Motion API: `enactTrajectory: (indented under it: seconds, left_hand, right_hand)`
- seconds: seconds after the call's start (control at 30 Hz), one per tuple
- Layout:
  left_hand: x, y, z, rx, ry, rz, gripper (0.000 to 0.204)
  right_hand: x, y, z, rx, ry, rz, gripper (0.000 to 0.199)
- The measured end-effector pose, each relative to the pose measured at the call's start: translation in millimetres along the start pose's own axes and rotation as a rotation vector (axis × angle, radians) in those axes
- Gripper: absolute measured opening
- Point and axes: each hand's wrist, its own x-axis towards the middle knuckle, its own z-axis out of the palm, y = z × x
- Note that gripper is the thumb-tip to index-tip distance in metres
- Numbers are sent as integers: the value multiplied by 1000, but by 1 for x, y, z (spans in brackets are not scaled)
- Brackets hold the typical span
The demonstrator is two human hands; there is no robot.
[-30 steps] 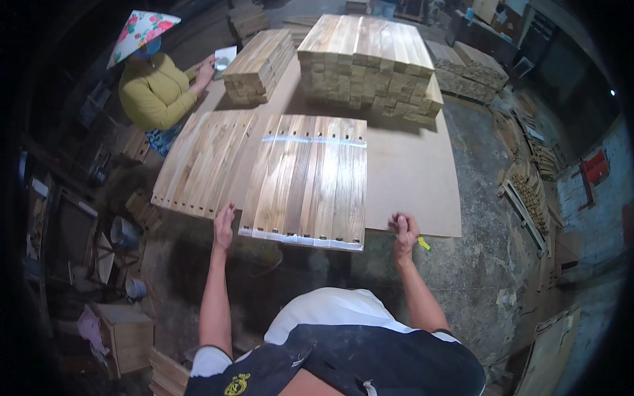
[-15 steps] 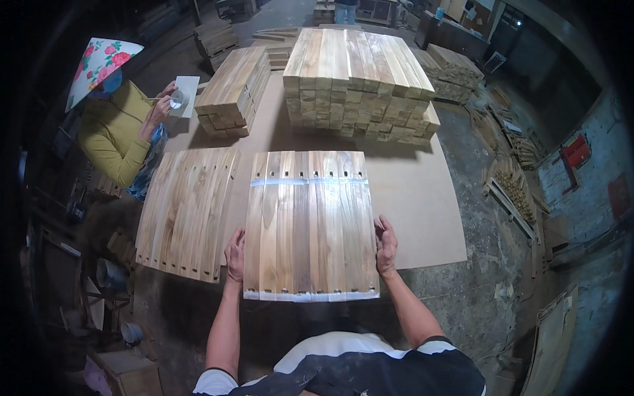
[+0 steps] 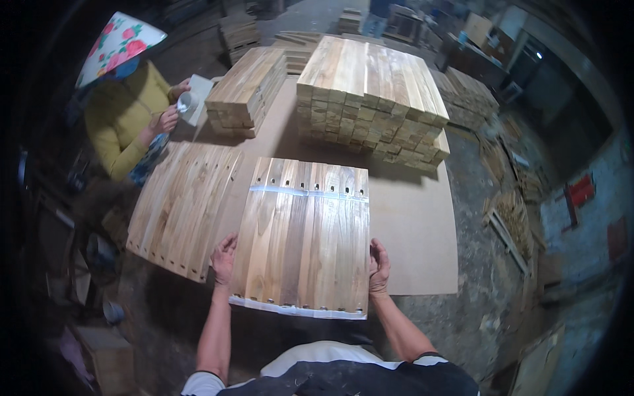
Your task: Assembling and inspecting wooden frame components on a workbench in a furniture factory.
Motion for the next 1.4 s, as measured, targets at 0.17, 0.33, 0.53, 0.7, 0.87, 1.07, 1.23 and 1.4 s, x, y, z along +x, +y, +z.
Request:
enactTrajectory:
  seconds: [0.17, 0.33, 0.53, 0.7, 0.87, 1.07, 1.23, 1.4]
  left_hand:
    - [-28, 3, 47, 33, 256, -121, 59]
    - [-76, -5, 91, 113, 130, -198, 61]
    - [-100, 34, 145, 440, 248, -252, 68]
    - [-109, 60, 155, 419, 368, -351, 84]
    - [-120, 87, 164, 451, 531, -467, 99]
    - [-192, 126, 164, 268, 766, -313, 69]
    - [-282, 159, 133, 33, 979, -130, 59]
    - [-402, 171, 38, -24, 1025, 8, 66]
  right_hand:
    - [27, -36, -4, -55, -120, 238, 67]
    - [36, -95, -4, -264, -129, 708, 75]
    - [80, -78, -43, -530, -333, 418, 87]
    - [99, -77, -13, -636, -445, 377, 99]
    - [104, -95, 10, -656, -489, 529, 98]
    - [88, -80, 99, -919, -630, 444, 80]
    - [-14, -17, 228, -845, -968, 787, 63]
    - [-142, 40, 322, -771, -1013, 1371, 70]
